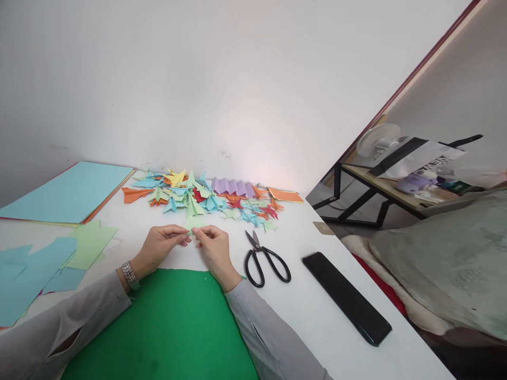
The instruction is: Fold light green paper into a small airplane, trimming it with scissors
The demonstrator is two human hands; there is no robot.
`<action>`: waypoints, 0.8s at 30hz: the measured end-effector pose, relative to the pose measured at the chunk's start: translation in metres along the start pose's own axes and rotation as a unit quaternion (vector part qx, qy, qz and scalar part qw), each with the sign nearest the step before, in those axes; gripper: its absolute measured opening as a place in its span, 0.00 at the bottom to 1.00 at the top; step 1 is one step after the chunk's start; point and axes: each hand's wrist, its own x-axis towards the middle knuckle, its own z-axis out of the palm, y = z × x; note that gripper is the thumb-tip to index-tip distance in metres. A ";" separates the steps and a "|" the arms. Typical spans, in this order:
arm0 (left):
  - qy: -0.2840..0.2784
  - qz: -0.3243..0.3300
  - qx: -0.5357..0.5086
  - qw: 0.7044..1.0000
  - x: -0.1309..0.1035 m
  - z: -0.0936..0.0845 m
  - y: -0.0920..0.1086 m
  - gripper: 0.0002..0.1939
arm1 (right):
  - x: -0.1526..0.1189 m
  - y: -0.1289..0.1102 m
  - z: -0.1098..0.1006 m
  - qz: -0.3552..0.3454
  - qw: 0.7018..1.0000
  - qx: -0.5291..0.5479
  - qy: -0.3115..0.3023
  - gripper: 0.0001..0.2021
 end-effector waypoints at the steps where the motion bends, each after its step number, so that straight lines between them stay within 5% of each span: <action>1: -0.001 0.000 -0.001 1.000 0.000 0.000 0.000 0.07 | 0.000 0.000 0.000 0.000 1.000 0.005 -0.001 0.12; 10: 0.019 -0.003 -0.036 0.999 0.002 -0.004 -0.004 0.09 | -0.002 -0.003 0.000 0.007 0.999 0.029 -0.037 0.12; 24: 0.026 0.006 0.010 1.000 -0.001 0.000 0.000 0.08 | -0.001 -0.002 0.001 0.015 0.999 0.044 0.026 0.11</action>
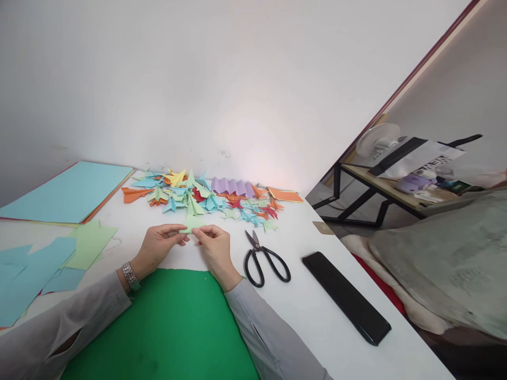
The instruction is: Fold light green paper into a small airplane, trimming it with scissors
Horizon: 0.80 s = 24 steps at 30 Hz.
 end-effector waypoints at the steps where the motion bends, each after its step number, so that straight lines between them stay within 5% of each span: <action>1: 0.004 -0.006 0.000 1.000 0.000 0.000 0.001 0.07 | -0.001 -0.001 0.000 0.001 1.000 0.003 0.004 0.11; 24: 0.005 -0.023 0.021 0.999 -0.002 0.003 0.002 0.09 | 0.000 0.003 -0.002 0.009 1.000 0.022 -0.001 0.11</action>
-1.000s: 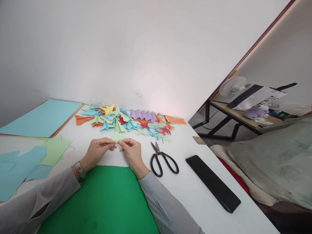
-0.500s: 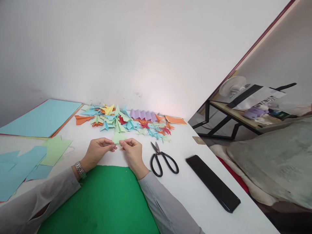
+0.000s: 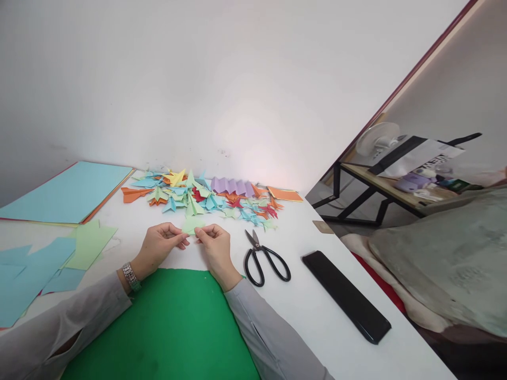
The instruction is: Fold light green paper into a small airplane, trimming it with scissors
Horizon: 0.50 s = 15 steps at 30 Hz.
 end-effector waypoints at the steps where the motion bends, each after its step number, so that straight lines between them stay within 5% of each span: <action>1: 0.001 0.000 0.001 1.000 0.000 0.000 0.000 0.10 | 0.000 0.000 0.000 -0.001 1.000 -0.001 0.000 0.11; 15: -0.008 -0.001 0.010 1.000 -0.002 0.000 0.001 0.10 | -0.001 0.001 0.000 -0.017 0.999 -0.027 -0.002 0.11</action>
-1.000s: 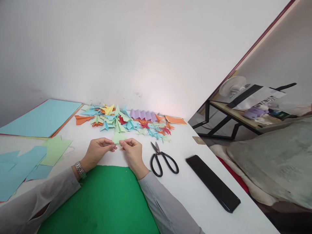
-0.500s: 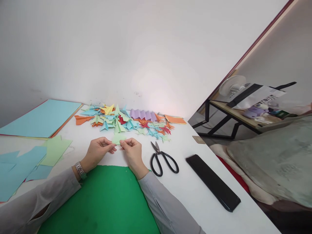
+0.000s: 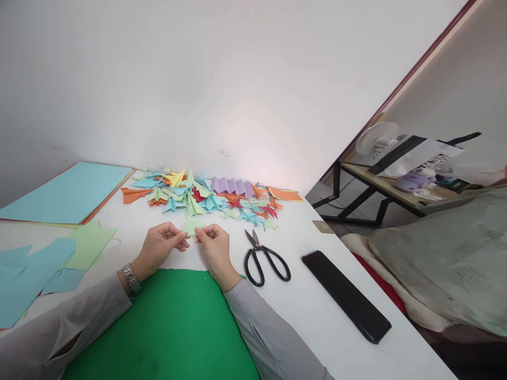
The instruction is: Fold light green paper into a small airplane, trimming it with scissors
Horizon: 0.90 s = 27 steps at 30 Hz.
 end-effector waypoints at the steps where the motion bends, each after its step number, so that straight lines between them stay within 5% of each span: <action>1: 0.000 -0.001 0.001 1.000 0.000 0.000 0.000 0.10 | 0.000 0.000 0.000 -0.001 1.000 -0.003 0.001 0.11; 27: -0.018 -0.041 -0.096 0.994 0.001 -0.001 0.005 0.16 | 0.001 0.000 -0.001 -0.006 1.000 -0.007 0.015 0.14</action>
